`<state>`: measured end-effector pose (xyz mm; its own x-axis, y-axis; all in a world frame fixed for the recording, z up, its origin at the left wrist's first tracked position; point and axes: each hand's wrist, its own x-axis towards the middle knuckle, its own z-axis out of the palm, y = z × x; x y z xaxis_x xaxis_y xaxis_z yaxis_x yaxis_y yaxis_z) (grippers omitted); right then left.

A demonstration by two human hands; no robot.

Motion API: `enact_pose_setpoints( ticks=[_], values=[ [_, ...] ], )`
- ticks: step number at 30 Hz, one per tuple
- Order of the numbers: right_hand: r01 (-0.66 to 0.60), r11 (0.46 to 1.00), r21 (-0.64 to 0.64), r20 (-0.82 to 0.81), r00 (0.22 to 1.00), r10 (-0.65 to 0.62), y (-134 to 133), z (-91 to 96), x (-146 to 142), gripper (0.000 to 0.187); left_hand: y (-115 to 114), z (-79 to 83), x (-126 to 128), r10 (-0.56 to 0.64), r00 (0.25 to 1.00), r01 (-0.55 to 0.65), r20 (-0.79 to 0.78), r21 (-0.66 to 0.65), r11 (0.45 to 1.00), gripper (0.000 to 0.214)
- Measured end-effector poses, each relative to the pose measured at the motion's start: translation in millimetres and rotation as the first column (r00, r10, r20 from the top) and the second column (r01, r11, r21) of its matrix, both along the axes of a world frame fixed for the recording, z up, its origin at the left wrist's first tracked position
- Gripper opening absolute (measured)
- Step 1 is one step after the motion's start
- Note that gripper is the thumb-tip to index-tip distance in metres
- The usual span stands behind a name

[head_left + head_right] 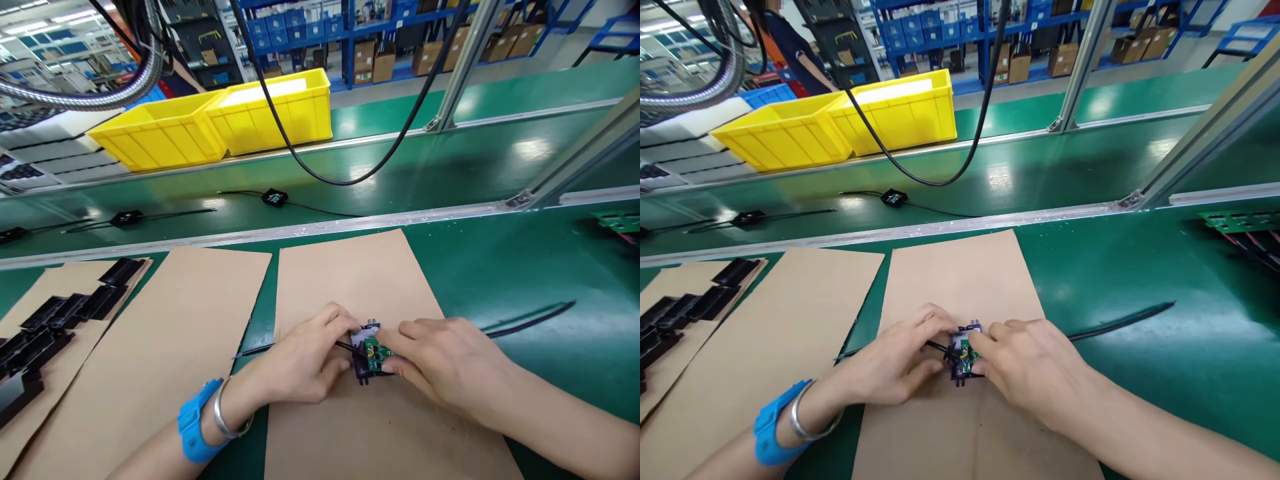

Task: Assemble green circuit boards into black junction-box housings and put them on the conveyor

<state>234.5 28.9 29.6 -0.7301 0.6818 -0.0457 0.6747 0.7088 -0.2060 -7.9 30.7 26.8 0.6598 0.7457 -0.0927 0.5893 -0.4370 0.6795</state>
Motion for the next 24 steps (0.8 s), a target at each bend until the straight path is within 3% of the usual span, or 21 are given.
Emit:
enact_pose_setpoints(
  ticks=[3, 5, 8, 10, 14, 19, 24],
  values=[
    [0.044, 0.997, -0.057, -0.036, 0.998, -0.046, -9.1, -3.7, 3.2, 0.007, 8.6, -0.9, -0.2, -0.12, 0.991, 0.12, -0.059, -0.003, 0.993, 0.074],
    [0.045, 0.996, -0.075, -0.059, 0.997, -0.049, -11.3, -9.1, 6.6, 0.008, 5.4, -4.7, 3.6, -0.09, 0.987, 0.095, -0.134, 0.033, 0.995, 0.063],
    [0.015, 0.998, -0.067, -0.098, 0.995, -0.022, -8.8, -14.8, 14.1, 0.015, -12.5, -10.6, 12.3, 0.004, 0.964, 0.019, -0.264, 0.084, 0.996, 0.027],
    [-0.017, 0.998, -0.058, -0.136, 0.991, 0.009, -6.6, -15.6, 18.4, 0.021, -25.9, -12.0, 17.4, 0.039, 0.953, -0.014, -0.3, 0.088, 0.996, 0.026],
    [-0.007, 1.0, 0.011, -0.255, 0.967, 0.01, -12.4, -18.8, 15.0, 0.023, -39.7, -9.1, 22.7, 0.118, 0.964, -0.128, -0.238, -0.029, 0.991, 0.026],
    [0.118, 0.989, 0.09, -0.33, 0.941, -0.082, -35.9, -37.8, -1.7, 0.022, -46.1, -6.4, 21.8, 0.279, 0.932, -0.322, -0.233, -0.173, 0.931, 0.019],
    [0.036, 0.995, 0.096, -0.24, 0.971, -0.012, -47.5, -47.1, -4.5, 0.016, -53.4, -9.4, 18.5, 0.257, 0.959, -0.283, -0.122, -0.299, 0.912, 0.05]
  ],
)
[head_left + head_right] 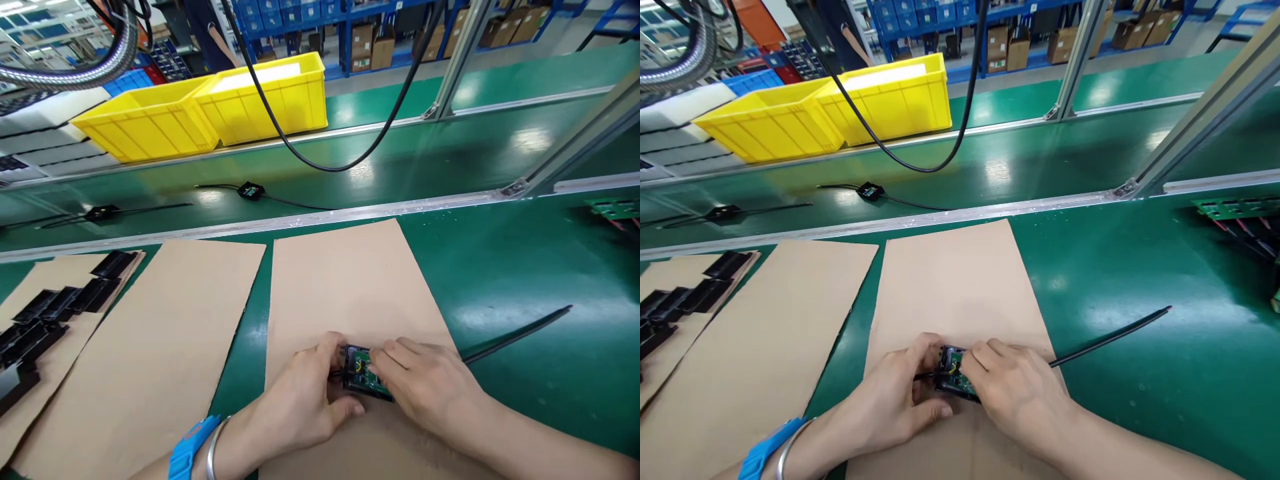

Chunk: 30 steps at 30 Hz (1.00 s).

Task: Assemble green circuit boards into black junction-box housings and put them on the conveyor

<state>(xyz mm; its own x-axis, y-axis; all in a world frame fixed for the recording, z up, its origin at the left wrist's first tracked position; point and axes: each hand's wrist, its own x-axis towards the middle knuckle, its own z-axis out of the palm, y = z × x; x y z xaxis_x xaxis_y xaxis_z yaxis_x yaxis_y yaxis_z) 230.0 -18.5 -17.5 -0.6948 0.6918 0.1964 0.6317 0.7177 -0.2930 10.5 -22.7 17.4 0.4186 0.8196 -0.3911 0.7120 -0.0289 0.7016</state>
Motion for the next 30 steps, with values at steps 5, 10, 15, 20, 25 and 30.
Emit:
enact_pose_setpoints(
  ticks=[5, 10, 15, 20, 25, 30],
  values=[
    [-0.028, 0.999, 0.02, 0.058, 0.998, 0.026, 4.9, 7.4, -1.6, 0.015, -0.2, -4.5, 2.3, 0.012, 1.0, -0.012, 0.0, 0.021, 1.0, 0.056],
    [-0.085, 0.996, -0.004, 0.083, 0.993, 0.085, 15.9, 13.2, -0.5, 0.015, -1.8, -9.9, 2.0, 0.026, 0.999, -0.024, -0.048, 0.036, 0.999, 0.056],
    [-0.108, 0.994, -0.021, 0.096, 0.989, 0.11, 21.8, 18.3, 0.4, 0.015, -2.9, -14.5, 1.2, 0.033, 0.999, -0.033, -0.005, 0.074, 0.997, 0.056],
    [-0.137, 0.99, 0.043, 0.118, 0.984, 0.131, 20.1, 18.4, -2.9, 0.014, -1.0, -11.3, 4.3, 0.039, 0.999, -0.038, -0.033, 0.024, 0.999, 0.054],
    [-0.189, 0.965, 0.182, 0.146, 0.976, 0.163, 25.0, 17.5, -6.8, 0.014, 0.4, -6.5, 5.3, 0.005, 0.995, -0.001, -0.096, 0.038, 0.999, 0.049],
    [-0.369, 0.899, 0.235, 0.202, 0.923, 0.326, 33.8, 17.4, -8.7, 0.012, 3.2, -3.9, 5.2, -0.006, 0.993, 0.011, -0.118, 0.048, 0.999, 0.046]
  ],
)
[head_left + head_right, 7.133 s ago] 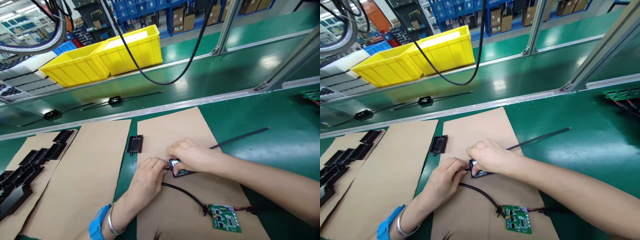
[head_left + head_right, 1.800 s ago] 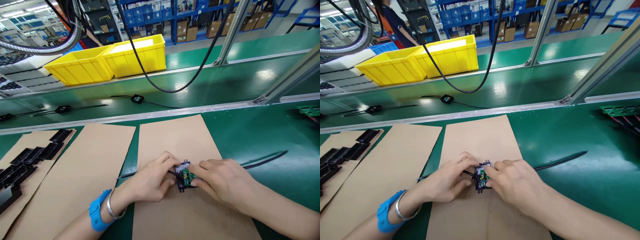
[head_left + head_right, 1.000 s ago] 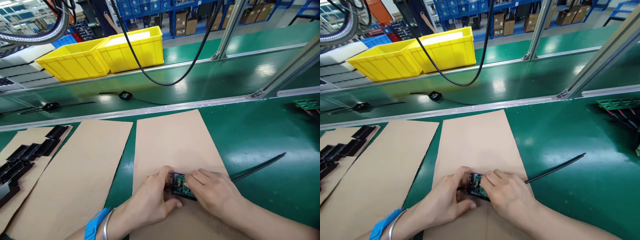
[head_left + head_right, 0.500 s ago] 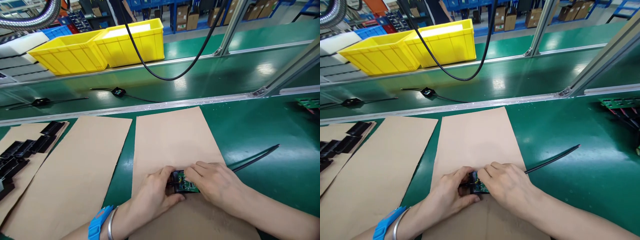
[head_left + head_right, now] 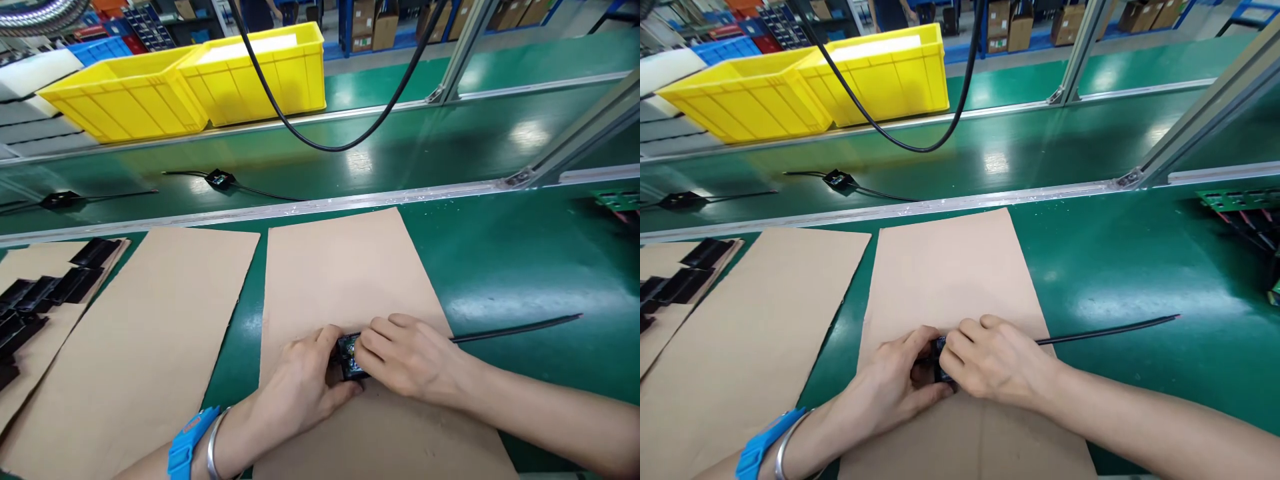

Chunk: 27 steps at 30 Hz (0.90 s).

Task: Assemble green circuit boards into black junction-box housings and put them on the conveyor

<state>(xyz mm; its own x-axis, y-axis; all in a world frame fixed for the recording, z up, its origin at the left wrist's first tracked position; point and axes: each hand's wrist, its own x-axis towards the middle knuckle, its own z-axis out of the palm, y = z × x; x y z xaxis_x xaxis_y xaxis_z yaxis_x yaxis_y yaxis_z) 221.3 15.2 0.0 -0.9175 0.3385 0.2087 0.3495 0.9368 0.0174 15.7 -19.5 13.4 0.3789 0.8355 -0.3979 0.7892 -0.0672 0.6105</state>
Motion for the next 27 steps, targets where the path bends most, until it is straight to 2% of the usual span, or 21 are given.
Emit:
enact_pose_setpoints(
  ticks=[4, 6, 8, 14, 16, 24, 27],
  values=[
    [0.062, 0.98, -0.188, 0.053, 0.997, -0.053, 5.2, 5.8, -0.8, 0.007, 0.8, 0.2, 0.1, 0.009, 1.0, -0.009, -0.005, -0.017, 1.0, 0.046],
    [0.103, 0.951, -0.29, 0.055, 0.994, -0.091, 6.7, 8.4, -1.5, 0.009, 0.4, 0.3, -0.5, 0.019, 1.0, -0.019, -0.014, -0.012, 1.0, 0.047],
    [0.127, 0.934, -0.333, 0.056, 0.992, -0.115, 7.0, 9.4, -2.4, 0.013, 0.1, 0.6, -1.4, 0.011, 1.0, -0.011, 0.0, -0.01, 1.0, 0.047],
    [0.063, 0.97, -0.233, 0.077, 0.996, -0.047, 5.2, 6.7, -4.2, 0.011, 0.1, 2.3, -2.4, 0.009, 1.0, -0.008, 0.025, -0.025, 1.0, 0.042],
    [0.057, 0.969, -0.242, 0.083, 0.996, -0.038, 5.3, 6.7, -3.9, 0.01, 0.3, 3.1, -1.6, 0.005, 1.0, -0.004, 0.014, -0.022, 1.0, 0.041],
    [0.162, 0.943, -0.29, 0.164, 0.979, -0.118, 10.1, 16.8, -12.6, 0.013, 2.0, 1.6, 0.6, 0.01, 0.999, -0.011, -0.038, -0.02, 1.0, 0.039],
    [0.156, 0.951, -0.266, 0.157, 0.981, -0.117, 9.5, 16.7, -14.9, 0.014, 3.6, 0.4, -0.1, -0.011, 1.0, 0.011, -0.018, -0.005, 1.0, 0.039]
  ],
)
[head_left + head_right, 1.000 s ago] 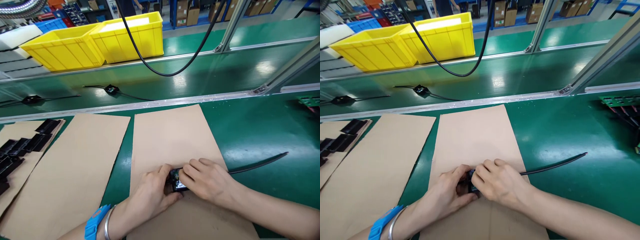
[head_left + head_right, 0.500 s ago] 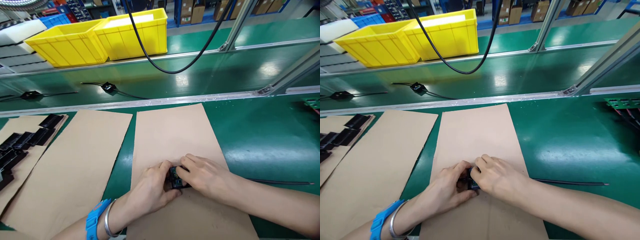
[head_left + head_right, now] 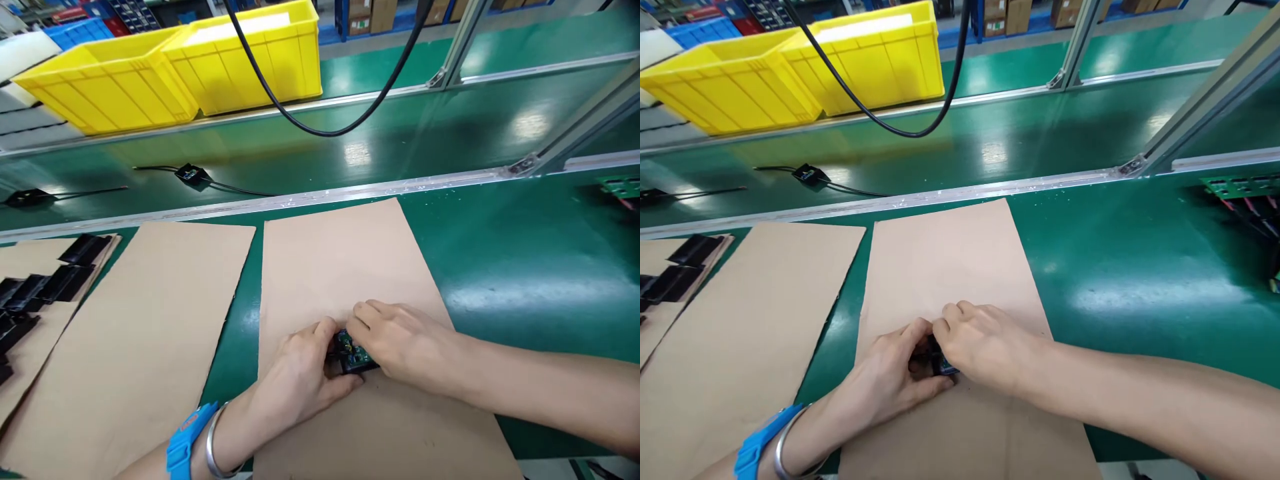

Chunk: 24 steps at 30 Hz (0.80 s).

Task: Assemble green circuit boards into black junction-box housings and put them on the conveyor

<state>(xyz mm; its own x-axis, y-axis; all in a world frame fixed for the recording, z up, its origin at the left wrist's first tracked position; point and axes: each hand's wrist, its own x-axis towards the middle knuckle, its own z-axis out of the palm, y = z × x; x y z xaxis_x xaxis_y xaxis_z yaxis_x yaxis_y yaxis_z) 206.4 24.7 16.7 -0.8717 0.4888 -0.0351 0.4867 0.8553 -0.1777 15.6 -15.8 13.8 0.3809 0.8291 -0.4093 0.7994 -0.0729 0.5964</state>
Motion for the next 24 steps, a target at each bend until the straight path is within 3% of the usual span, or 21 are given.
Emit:
enact_pose_setpoints(
  ticks=[6, 12, 19, 24],
  values=[
    [0.03, 0.995, 0.096, -0.064, 0.998, -0.024, -8.6, -14.0, 3.5, 0.015, 1.1, 0.8, 0.4, -0.022, 0.999, 0.021, -0.038, -0.01, 1.0, 0.039],
    [0.053, 0.998, -0.039, -0.071, 0.996, -0.056, -7.1, -11.6, 1.9, 0.011, -0.1, -0.7, -2.0, -0.044, 0.998, 0.045, -0.038, 0.022, 0.999, 0.04],
    [0.125, 0.989, -0.082, -0.06, 0.99, -0.13, -10.5, -7.9, -4.4, 0.007, 1.0, 0.3, 1.8, -0.027, 0.996, 0.029, -0.088, 0.021, 0.999, 0.035],
    [0.042, 0.99, -0.132, -0.194, 0.979, -0.067, -6.0, -14.1, 2.8, 0.009, 3.9, 9.9, -7.7, -0.04, 0.999, 0.04, -0.005, -0.026, 0.999, 0.045]
  ],
)
